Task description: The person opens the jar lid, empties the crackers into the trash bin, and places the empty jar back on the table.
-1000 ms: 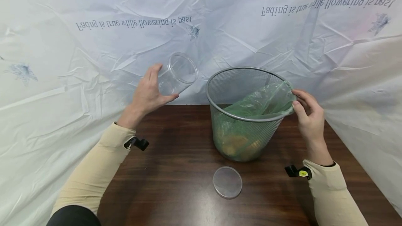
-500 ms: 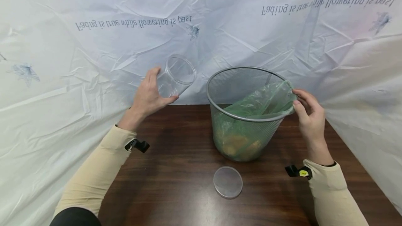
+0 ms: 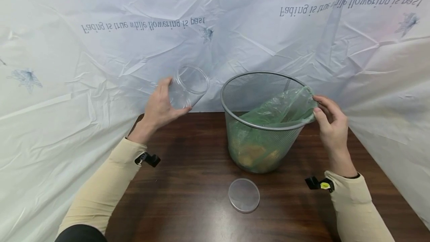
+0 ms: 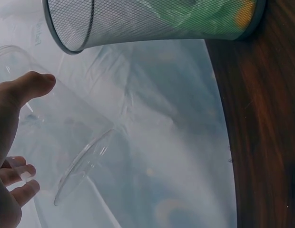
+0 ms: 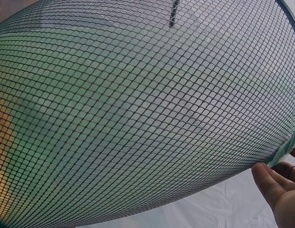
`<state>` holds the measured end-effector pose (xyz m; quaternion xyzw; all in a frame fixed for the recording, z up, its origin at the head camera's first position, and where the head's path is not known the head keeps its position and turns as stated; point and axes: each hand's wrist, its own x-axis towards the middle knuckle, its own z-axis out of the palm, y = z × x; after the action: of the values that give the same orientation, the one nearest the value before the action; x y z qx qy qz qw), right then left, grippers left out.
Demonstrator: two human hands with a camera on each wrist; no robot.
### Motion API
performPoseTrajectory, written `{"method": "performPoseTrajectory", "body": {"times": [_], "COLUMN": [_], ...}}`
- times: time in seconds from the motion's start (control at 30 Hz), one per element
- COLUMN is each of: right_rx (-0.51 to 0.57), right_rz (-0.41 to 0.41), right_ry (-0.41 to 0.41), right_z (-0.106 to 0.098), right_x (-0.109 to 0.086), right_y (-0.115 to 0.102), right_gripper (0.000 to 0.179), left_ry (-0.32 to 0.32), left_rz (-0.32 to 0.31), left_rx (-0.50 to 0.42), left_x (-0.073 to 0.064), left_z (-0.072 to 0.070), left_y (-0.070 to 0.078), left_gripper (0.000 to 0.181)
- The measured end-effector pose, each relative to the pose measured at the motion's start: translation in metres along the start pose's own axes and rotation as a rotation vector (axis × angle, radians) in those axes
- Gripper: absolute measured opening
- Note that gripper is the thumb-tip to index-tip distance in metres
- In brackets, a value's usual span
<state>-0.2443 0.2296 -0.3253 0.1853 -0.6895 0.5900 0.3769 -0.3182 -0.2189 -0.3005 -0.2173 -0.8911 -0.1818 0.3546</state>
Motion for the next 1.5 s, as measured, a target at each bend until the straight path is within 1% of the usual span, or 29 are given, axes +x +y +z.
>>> {"method": "performPoseTrajectory", "body": {"times": [0.23,0.4,0.57,0.77,0.87,1.2,1.5], "right_rx": [-0.015,-0.01,-0.002,-0.008,-0.001,0.011,0.027], "right_rz": [0.01,0.011,0.012,0.009,0.001,-0.005,-0.007], "right_ry": [-0.003,0.006,0.003,-0.002,0.002,0.013,0.012], "right_z": [-0.008,-0.009,-0.007,-0.003,-0.001,0.0,0.0], "right_x": [0.0,0.0,0.0,-0.001,-0.001,0.0,0.0], "right_y": [0.025,0.029,0.025,0.008,0.003,0.004,0.004], "right_gripper": [0.031,0.031,0.031,0.031,0.031,0.031,0.03], "left_ry": [-0.003,-0.001,-0.008,-0.023,-0.026,-0.034,-0.029], "left_rz": [-0.025,-0.015,-0.019,-0.041,-0.049,-0.079,-0.081], "left_rx": [-0.015,-0.029,-0.023,-0.041,-0.045,-0.044,-0.043], "left_x": [-0.006,-0.008,-0.013,-0.018,-0.019,-0.02,-0.023], "left_z": [0.007,0.012,0.016,0.02,0.022,0.021,0.023], "left_y": [-0.001,-0.001,-0.002,-0.002,-0.002,-0.003,-0.007], "left_gripper": [0.099,0.098,0.098,0.096,0.096,0.098,0.099]}}
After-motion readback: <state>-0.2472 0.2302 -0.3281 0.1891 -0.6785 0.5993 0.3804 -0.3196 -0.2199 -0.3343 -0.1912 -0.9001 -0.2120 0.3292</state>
